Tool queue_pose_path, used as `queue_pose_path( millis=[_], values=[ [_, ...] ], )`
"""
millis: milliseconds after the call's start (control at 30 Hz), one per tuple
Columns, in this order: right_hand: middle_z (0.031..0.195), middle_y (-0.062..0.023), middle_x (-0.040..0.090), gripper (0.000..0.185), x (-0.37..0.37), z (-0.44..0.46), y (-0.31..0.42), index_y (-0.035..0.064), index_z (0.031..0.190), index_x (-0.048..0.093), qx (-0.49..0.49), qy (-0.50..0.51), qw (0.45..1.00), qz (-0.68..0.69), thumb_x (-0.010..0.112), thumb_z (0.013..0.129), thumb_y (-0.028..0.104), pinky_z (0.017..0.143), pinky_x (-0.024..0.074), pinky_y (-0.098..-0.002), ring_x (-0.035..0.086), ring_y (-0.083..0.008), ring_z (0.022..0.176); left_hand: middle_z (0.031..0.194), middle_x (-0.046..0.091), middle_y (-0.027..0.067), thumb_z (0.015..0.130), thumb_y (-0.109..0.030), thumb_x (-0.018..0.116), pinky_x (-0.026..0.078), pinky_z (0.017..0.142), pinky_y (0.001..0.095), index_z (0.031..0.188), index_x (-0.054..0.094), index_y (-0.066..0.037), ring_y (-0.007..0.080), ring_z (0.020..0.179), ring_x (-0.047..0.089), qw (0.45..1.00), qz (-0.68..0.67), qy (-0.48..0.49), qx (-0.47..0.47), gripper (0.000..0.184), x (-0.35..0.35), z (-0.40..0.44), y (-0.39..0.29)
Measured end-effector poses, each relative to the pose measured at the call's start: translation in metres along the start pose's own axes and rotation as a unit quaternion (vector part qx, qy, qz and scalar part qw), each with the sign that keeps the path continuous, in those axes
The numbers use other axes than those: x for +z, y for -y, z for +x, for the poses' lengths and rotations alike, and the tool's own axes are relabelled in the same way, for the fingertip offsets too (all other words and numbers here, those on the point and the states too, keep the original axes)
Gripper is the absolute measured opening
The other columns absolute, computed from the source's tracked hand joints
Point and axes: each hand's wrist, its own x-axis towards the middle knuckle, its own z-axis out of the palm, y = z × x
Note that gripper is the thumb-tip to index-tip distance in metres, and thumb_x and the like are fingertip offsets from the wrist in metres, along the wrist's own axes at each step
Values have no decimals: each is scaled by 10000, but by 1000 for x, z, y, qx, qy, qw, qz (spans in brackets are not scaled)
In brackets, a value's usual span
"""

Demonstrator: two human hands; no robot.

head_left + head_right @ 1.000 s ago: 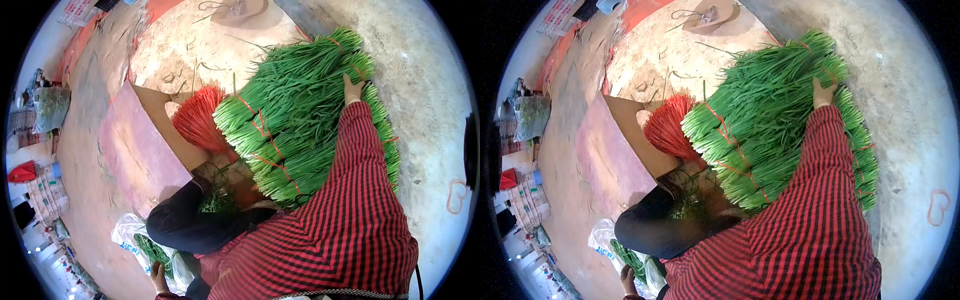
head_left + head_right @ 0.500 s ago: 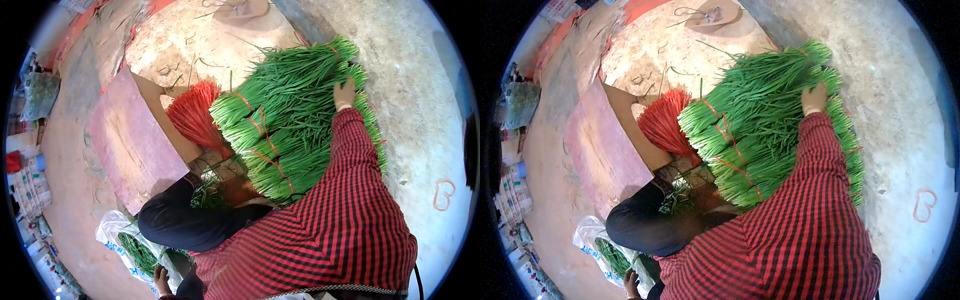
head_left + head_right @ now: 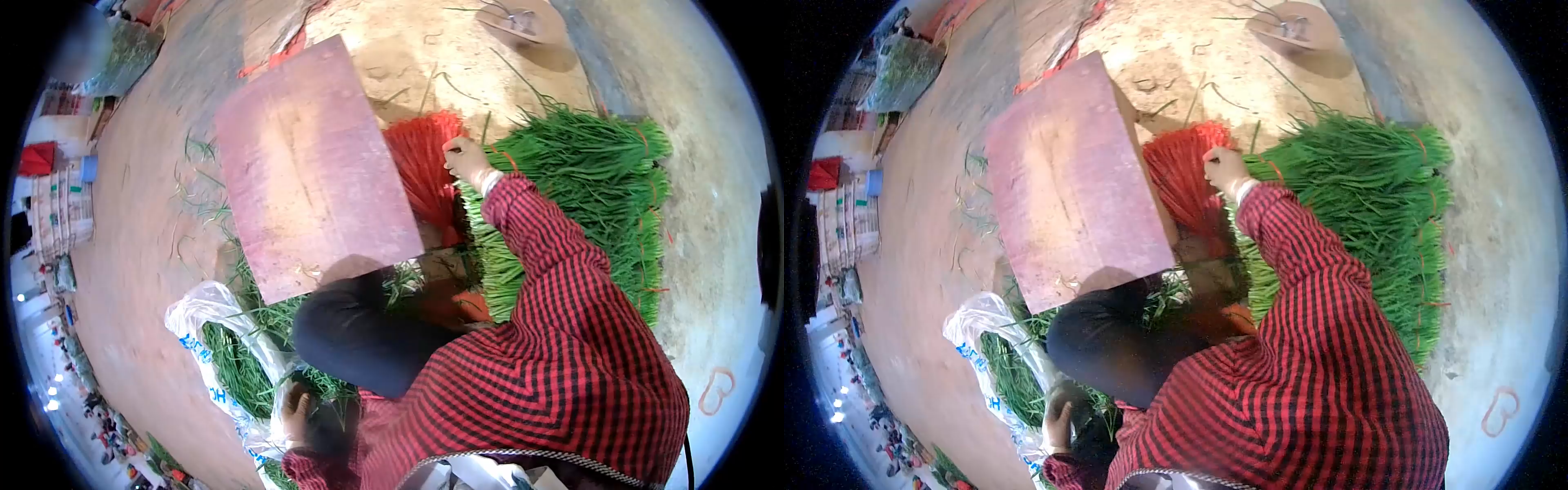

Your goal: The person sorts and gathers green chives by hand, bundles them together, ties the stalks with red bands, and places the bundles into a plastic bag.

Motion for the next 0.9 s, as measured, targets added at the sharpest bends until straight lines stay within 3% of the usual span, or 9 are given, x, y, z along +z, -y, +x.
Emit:
queue_pose_path(
  millis=[100, 167, 200, 300, 567, 700, 767, 833, 900],
  values=[
    [1014, -227, 660, 353, 35, 45, -12, 1, 1139, 567, 101, -32, 990, 93, 658, 828, 141, 846, 509, -366, 658, -314, 877, 1231, 608, 94, 895, 13, 609, 409, 1022, 321, 1285, 538, 18, 192, 1151, 552, 997, 57, -11, -41, 396, -3, 2, 8],
    [1021, -253, 650, 401, 56, 83, -52, 7, 1125, 578, -57, -76, 961, -260, 688, 790, 199, 845, 504, -410, 650, -393, 911, 1228, 613, 98, 891, 12, 622, 420, 1011, 322, 1280, 544, 25, 201, 1130, 568, 999, 34, -5, -42, 396, -6, 11, 5],
    [990, -228, 674, 362, 65, 71, -37, -25, 1094, 614, -6, -59, 947, -317, 652, 798, 179, 805, 509, -414, 668, -350, 879, 1232, 614, 105, 889, 11, 628, 425, 1008, 325, 1279, 545, 28, 208, 1126, 572, 999, -19, -12, -30, 399, -6, 16, 4],
    [968, -241, 672, 344, 74, 69, -51, 14, 1005, 665, -25, -95, 964, -245, 659, 808, 296, 845, 491, -432, 643, -402, 947, 1250, 610, 123, 888, 6, 639, 433, 1002, 330, 1280, 546, 31, 217, 1124, 578, 996, -74, -30, -37, 403, -7, 26, -23],
    [976, -215, 683, 265, 67, 36, -68, 19, 1075, 679, -82, -146, 985, -44, 564, 923, 203, 819, 496, -353, 671, -321, 926, 1196, 637, 137, 907, -38, 606, 439, 979, 337, 1252, 578, 16, 211, 1089, 598, 980, 17, -55, 192, 351, 26, 66, -167],
    [922, -182, 703, 264, 58, -24, -35, -6, 1036, 673, -174, -167, 970, -30, 564, 924, 206, 804, 514, -323, 685, -269, 834, 1182, 636, 166, 846, 23, 606, 428, 986, 370, 1186, 614, 16, 284, 1102, 601, 889, 158, -3, 430, 341, 100, 72, -263],
    [880, -143, 705, 248, 40, -72, 3, -1, 1016, 668, 13, -5, 994, 106, 582, 914, 208, 723, 527, -310, 678, -225, 739, 1195, 622, 171, 810, 51, 611, 425, 1004, 382, 1186, 612, 5, 305, 1150, 580, 807, 238, 34, 540, 379, 151, 70, -301],
    [889, -140, 697, 219, 20, -100, 3, 18, 1011, 671, -23, 114, 989, 91, 584, 904, 188, 663, 530, -312, 666, -220, 676, 1202, 608, 152, 817, -37, 632, 409, 1020, 402, 1150, 628, -28, 328, 1163, 559, 730, 304, 78, 607, 334, 215, 70, -319],
    [931, -148, 690, 227, 16, -111, -21, 40, 1024, 683, -237, 127, 961, -66, 592, 882, 193, 716, 534, -343, 672, -265, 744, 1203, 595, 119, 827, -161, 643, 354, 1066, 432, 1124, 628, -68, 326, 1200, 518, 659, 410, 83, 625, 311, 269, 79, -308]
  ],
)
